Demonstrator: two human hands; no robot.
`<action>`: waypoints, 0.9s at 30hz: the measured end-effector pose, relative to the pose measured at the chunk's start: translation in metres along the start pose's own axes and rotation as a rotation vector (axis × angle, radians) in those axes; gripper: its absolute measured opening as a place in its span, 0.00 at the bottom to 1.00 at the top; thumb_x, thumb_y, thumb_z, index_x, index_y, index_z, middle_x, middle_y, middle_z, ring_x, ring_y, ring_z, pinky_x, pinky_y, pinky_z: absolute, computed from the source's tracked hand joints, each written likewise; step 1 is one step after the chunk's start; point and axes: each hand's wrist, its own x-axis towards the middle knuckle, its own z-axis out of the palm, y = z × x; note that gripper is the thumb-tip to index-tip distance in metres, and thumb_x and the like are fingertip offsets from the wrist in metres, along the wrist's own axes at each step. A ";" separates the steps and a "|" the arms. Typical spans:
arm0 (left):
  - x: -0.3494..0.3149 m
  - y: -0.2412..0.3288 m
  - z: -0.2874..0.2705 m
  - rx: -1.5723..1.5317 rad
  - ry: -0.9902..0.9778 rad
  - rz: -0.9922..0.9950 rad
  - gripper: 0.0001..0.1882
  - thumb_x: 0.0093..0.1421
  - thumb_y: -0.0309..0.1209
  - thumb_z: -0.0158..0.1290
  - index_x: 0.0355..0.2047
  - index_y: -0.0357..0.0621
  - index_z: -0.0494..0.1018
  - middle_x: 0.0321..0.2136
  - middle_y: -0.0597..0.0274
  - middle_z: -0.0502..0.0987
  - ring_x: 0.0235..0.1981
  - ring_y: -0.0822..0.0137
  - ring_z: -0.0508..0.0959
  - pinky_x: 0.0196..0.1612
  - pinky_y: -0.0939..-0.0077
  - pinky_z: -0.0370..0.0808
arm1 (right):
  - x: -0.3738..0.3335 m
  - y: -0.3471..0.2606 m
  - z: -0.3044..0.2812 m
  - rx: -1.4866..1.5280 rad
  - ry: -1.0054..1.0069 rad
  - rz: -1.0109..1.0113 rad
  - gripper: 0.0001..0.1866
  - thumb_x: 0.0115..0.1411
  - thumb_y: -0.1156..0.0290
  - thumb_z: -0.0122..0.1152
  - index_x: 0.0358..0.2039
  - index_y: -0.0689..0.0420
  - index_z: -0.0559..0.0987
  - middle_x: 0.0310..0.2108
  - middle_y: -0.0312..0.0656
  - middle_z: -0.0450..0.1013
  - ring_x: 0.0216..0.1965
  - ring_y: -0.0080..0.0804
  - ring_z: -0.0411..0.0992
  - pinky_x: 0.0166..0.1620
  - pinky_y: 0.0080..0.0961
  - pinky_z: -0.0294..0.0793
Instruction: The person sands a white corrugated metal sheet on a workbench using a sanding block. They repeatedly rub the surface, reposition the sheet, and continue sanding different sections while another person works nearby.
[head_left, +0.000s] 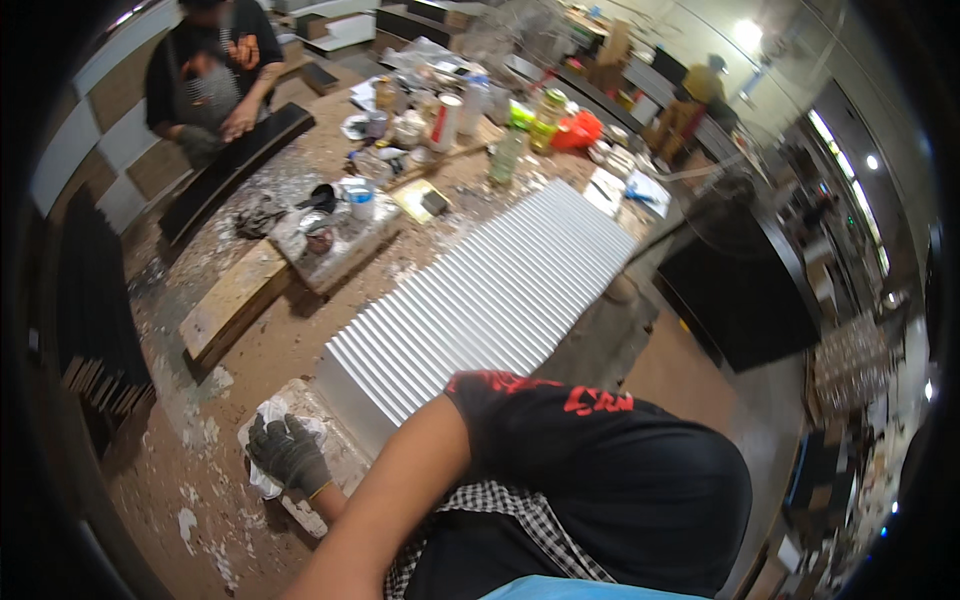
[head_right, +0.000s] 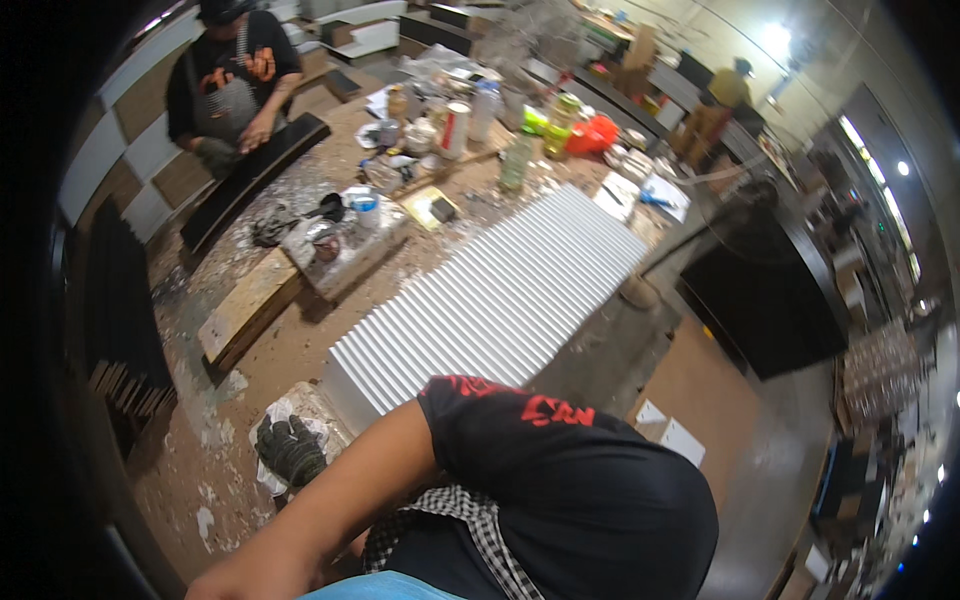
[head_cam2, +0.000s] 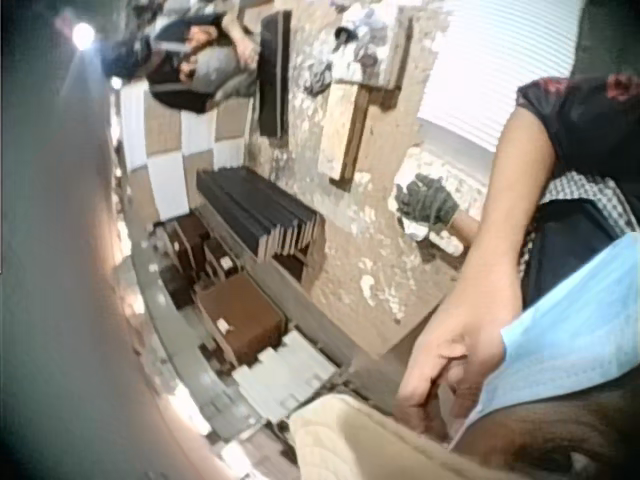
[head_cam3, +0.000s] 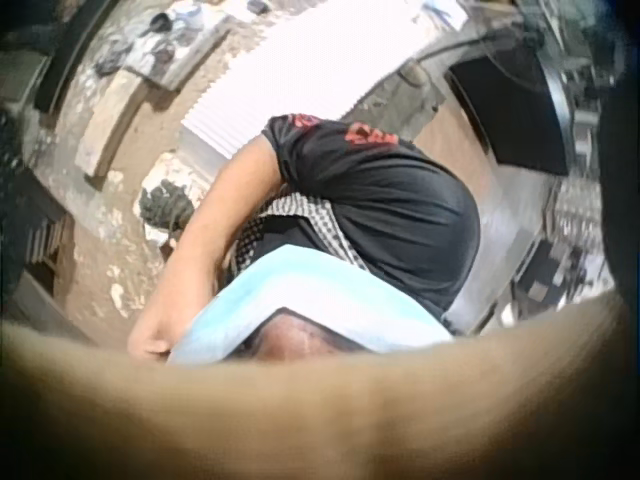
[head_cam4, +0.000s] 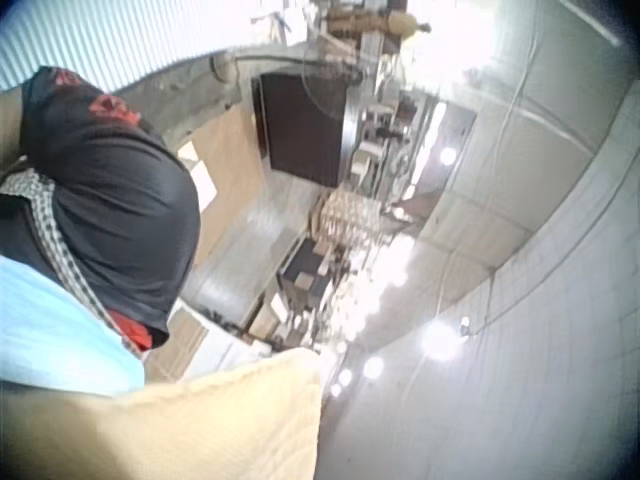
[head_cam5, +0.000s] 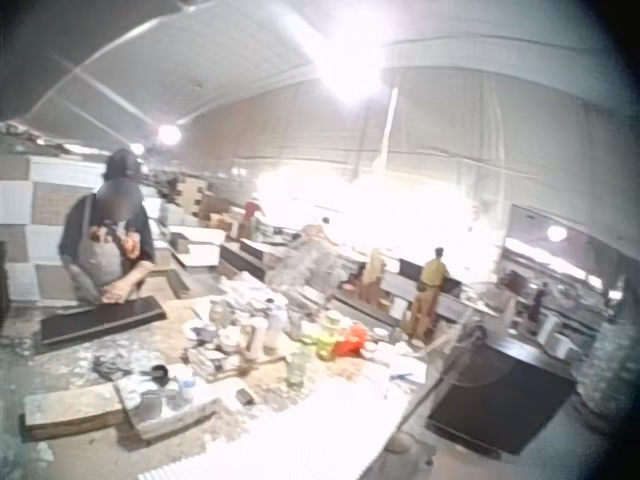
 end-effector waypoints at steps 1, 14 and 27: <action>-0.003 -0.002 -0.003 0.010 -0.001 -0.016 0.13 0.62 0.40 0.61 0.33 0.41 0.80 0.49 0.51 0.81 0.54 0.47 0.76 0.65 0.47 0.68 | 0.000 0.009 0.003 0.030 -0.020 -0.001 0.17 0.68 0.59 0.69 0.37 0.64 0.81 0.32 0.44 0.79 0.36 0.37 0.77 0.38 0.34 0.76; -0.009 -0.009 -0.019 0.036 -0.007 -0.038 0.13 0.62 0.39 0.61 0.33 0.40 0.80 0.50 0.51 0.81 0.55 0.47 0.76 0.65 0.47 0.68 | 0.012 0.041 0.023 0.194 -0.078 -0.060 0.16 0.67 0.59 0.70 0.36 0.62 0.81 0.32 0.43 0.78 0.36 0.37 0.77 0.38 0.35 0.75; -0.011 -0.010 -0.025 0.030 -0.022 -0.039 0.13 0.62 0.39 0.61 0.33 0.40 0.80 0.50 0.50 0.81 0.55 0.47 0.76 0.66 0.46 0.68 | 0.007 0.047 0.037 0.249 -0.091 -0.022 0.16 0.67 0.59 0.70 0.35 0.61 0.81 0.32 0.42 0.77 0.37 0.38 0.76 0.38 0.35 0.75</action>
